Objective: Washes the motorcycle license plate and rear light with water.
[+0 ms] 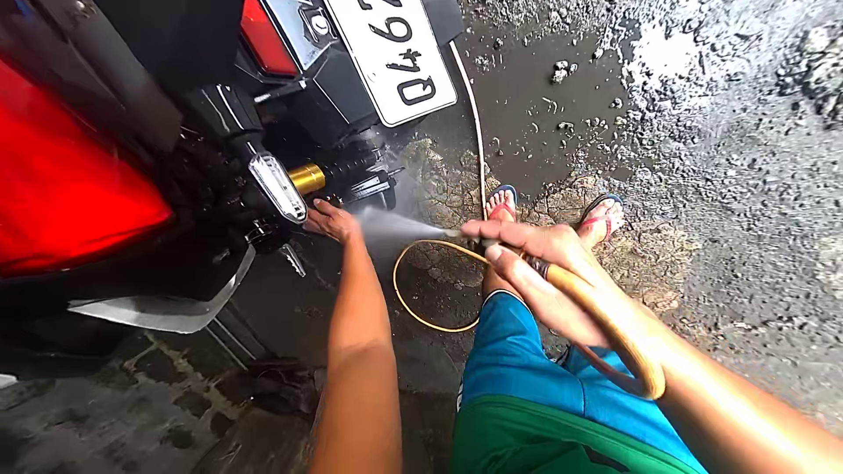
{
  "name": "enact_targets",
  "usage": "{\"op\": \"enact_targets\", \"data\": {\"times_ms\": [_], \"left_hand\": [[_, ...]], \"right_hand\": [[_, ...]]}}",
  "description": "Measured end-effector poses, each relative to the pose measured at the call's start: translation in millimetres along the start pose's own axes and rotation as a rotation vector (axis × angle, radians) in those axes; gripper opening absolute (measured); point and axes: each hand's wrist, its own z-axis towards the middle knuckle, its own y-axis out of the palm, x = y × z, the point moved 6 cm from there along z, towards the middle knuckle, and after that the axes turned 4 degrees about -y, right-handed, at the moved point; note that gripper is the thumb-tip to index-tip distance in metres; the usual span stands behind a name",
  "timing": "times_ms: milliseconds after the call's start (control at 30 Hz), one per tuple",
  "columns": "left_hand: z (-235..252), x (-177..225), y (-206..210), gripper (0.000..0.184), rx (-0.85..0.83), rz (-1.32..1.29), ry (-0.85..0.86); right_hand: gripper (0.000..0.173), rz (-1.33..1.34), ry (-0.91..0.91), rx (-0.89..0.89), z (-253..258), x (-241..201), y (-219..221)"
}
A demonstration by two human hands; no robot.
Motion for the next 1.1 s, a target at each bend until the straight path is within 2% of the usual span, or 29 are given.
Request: {"op": "enact_targets", "data": {"times_ms": [100, 200, 267, 300, 400, 467, 567, 633, 700, 767, 867, 933, 1033, 1100], "left_hand": [[-10.0, -20.6, 4.6, 0.075, 0.023, -0.199, -0.284], [-34.3, -39.5, 25.8, 0.081, -0.251, -0.660, -0.653], [-43.8, -44.7, 32.6, 0.097, -0.380, -0.848, -0.778], [-41.9, -47.1, 28.3, 0.095, -0.375, -0.802, -0.766], [-17.5, -55.7, 5.4, 0.075, -0.224, -0.505, -0.579], [6.5, -58.6, -6.2, 0.065, -0.146, -0.453, -0.446], [30.6, -47.4, -33.2, 0.060, -0.118, -0.533, -0.324], [36.1, -55.4, -49.6, 0.050, -0.123, -0.766, -0.384], [47.0, -75.2, -57.6, 0.047, -0.079, -0.954, -0.466], [51.2, -87.7, -66.2, 0.044, -0.096, -0.979, -0.510], [52.2, -93.8, -70.0, 0.044, -0.193, -0.958, -0.558], [52.1, -99.3, -72.1, 0.045, -0.190, -0.996, -0.604], [56.0, -100.5, -76.9, 0.045, -0.181, -1.039, -0.592], [57.4, -94.1, -80.4, 0.045, -0.224, -0.994, -0.553]], "right_hand": [[0.038, 0.058, 0.052, 0.072, -4.5, 18.0, -18.8], [0.039, 0.072, 0.176, 0.112, -14.1, 44.6, -39.4], [0.039, 0.112, 0.120, 0.048, -22.1, 33.4, -21.9], [0.039, 0.136, 0.068, 0.015, -24.0, 22.9, -9.5], [0.039, 0.171, -0.046, 0.000, -12.3, -0.4, 5.6], [0.038, 0.131, -0.055, 0.039, 0.7, -10.4, 12.0], [0.039, 0.164, -0.188, -0.061, 5.4, -33.8, 49.9], [0.038, 0.208, -0.261, -0.084, 3.4, -44.2, 72.4], [0.038, 0.216, -0.273, -0.045, 10.0, -45.6, 76.9], [0.038, 0.194, -0.251, -0.053, 17.2, -45.1, 82.3], [0.037, 0.140, -0.251, -0.181, 17.0, -54.2, 107.6], [0.038, 0.105, -0.282, -0.191, 17.3, -62.4, 116.7], [0.038, 0.060, -0.291, -0.141, 24.6, -71.1, 115.8], [0.038, 0.069, -0.304, -0.214, 18.8, -76.1, 126.9]]}}
